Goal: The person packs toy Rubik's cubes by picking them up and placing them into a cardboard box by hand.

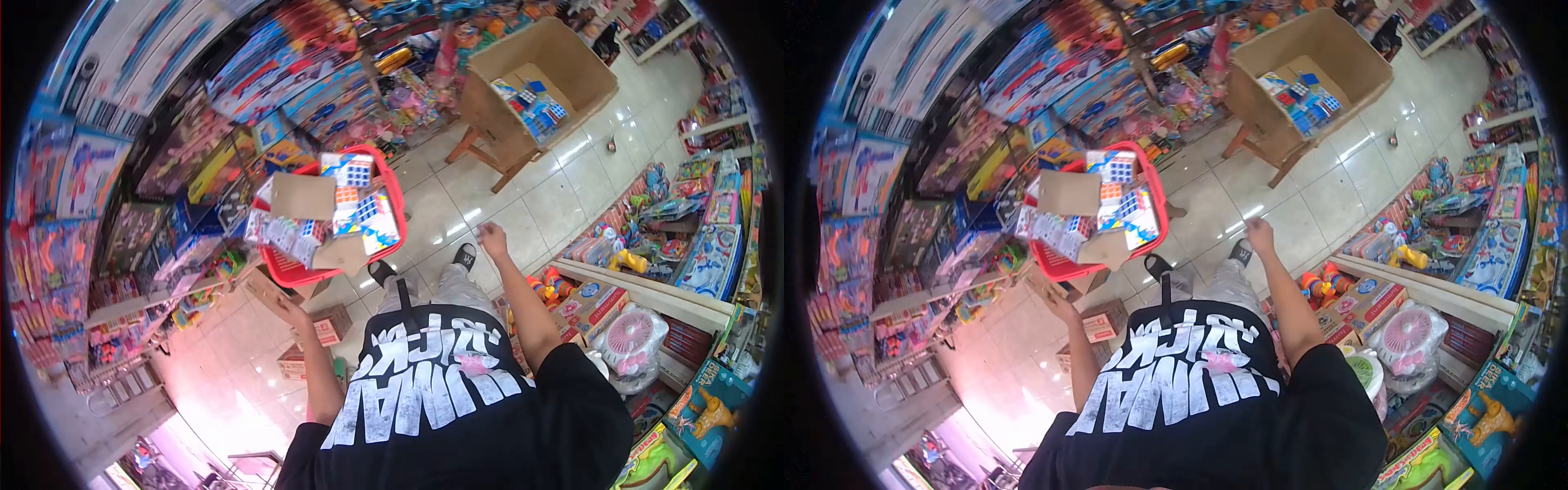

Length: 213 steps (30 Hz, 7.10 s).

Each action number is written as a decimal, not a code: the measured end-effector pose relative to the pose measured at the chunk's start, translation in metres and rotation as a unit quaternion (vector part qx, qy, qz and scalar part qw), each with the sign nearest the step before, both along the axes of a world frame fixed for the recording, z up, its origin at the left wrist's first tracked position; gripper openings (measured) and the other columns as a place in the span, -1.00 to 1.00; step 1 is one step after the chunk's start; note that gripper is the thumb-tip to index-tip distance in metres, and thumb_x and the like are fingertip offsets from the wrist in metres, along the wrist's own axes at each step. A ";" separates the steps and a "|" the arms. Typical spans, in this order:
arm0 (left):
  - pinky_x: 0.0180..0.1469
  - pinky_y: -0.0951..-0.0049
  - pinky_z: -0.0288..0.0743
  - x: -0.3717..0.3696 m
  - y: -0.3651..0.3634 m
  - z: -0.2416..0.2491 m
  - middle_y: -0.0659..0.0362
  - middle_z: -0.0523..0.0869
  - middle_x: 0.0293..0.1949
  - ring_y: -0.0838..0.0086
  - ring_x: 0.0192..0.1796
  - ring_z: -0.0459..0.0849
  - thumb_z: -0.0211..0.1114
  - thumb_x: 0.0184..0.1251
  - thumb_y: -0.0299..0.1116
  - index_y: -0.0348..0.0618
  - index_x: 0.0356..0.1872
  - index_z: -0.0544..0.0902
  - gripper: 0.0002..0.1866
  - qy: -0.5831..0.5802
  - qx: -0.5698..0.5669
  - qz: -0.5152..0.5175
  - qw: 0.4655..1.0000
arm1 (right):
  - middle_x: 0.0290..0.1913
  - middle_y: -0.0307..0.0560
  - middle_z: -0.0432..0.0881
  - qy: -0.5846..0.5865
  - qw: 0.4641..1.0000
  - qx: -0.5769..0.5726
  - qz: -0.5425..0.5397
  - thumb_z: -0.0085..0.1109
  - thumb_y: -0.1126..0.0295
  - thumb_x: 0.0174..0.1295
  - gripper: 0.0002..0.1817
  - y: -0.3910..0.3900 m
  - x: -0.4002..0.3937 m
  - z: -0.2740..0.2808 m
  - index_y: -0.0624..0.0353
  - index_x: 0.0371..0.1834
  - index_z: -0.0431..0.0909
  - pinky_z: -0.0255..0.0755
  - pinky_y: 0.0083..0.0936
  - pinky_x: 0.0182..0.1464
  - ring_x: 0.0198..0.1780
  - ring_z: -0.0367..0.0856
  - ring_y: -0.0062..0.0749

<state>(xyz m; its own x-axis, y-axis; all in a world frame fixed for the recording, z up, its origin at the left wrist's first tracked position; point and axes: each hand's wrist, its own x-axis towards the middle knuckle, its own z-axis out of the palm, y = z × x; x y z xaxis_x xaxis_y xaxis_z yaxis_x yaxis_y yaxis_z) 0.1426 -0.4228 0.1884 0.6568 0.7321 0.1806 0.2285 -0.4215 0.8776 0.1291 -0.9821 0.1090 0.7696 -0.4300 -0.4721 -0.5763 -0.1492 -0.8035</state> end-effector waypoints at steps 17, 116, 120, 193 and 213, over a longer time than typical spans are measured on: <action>0.15 0.08 0.29 0.109 -0.114 0.136 0.05 0.63 -0.02 0.19 0.10 0.53 0.18 0.35 -0.28 -0.25 -0.11 0.65 -0.74 0.067 0.292 -0.500 0.813 | 0.17 0.03 0.48 -0.136 0.801 -0.435 0.387 0.55 0.17 -0.17 -0.22 0.238 0.146 0.235 0.10 0.21 0.49 0.30 -0.12 0.23 0.24 0.38 -0.03; 0.03 0.06 0.56 0.455 -0.745 0.050 -0.29 0.68 -0.12 -0.10 -0.07 0.70 0.49 0.08 0.07 -0.52 0.03 0.45 -0.21 0.171 0.159 -0.673 0.702 | -0.10 -0.03 0.65 -0.128 0.929 0.028 -0.346 0.36 0.17 0.27 -0.49 -0.281 0.302 0.249 0.30 0.05 0.38 0.48 -0.53 -0.13 -0.16 0.62 -0.48; -0.01 -0.06 0.55 0.459 -0.771 0.047 -0.36 0.66 -0.14 -0.23 -0.04 0.66 0.41 0.18 0.06 -0.48 0.00 0.42 -0.28 0.260 0.178 -0.633 0.707 | -0.15 0.02 0.69 -0.085 0.888 0.141 -0.430 0.44 0.05 0.15 -0.45 -0.325 0.363 0.205 0.36 -0.08 0.55 0.48 -0.47 -0.08 -0.12 0.64 -0.42; 0.50 0.24 0.06 0.464 -0.757 0.001 -0.02 -0.10 0.59 0.14 0.52 0.15 0.11 0.43 -0.01 -0.22 0.56 -0.10 -0.13 0.208 0.478 -0.735 0.434 | 0.36 0.11 0.39 0.220 0.940 -0.261 -0.019 -0.13 -0.06 0.44 -0.29 -0.341 0.428 0.058 -0.06 0.58 0.02 0.10 0.26 0.34 0.41 0.31 0.02; -0.01 0.38 0.38 0.341 -0.496 -0.019 0.05 0.52 -0.27 0.24 -0.15 0.52 0.07 0.50 -0.28 -0.29 -0.20 0.49 -0.77 0.140 -0.021 -0.500 0.854 | -0.21 -0.04 0.57 0.014 0.871 -0.181 -0.457 -0.05 0.38 0.44 -0.79 -0.277 0.160 0.113 0.29 -0.06 0.51 0.40 -0.39 0.03 -0.14 0.52 -0.34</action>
<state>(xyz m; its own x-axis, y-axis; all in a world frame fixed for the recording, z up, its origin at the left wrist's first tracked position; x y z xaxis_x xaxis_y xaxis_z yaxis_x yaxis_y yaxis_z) 0.4837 -0.9190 0.1691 0.9706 -0.2191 -0.0999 -0.0232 -0.4979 0.8669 0.2892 -1.2587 0.2219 0.0181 -0.9813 -0.1919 -0.6060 0.1418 -0.7827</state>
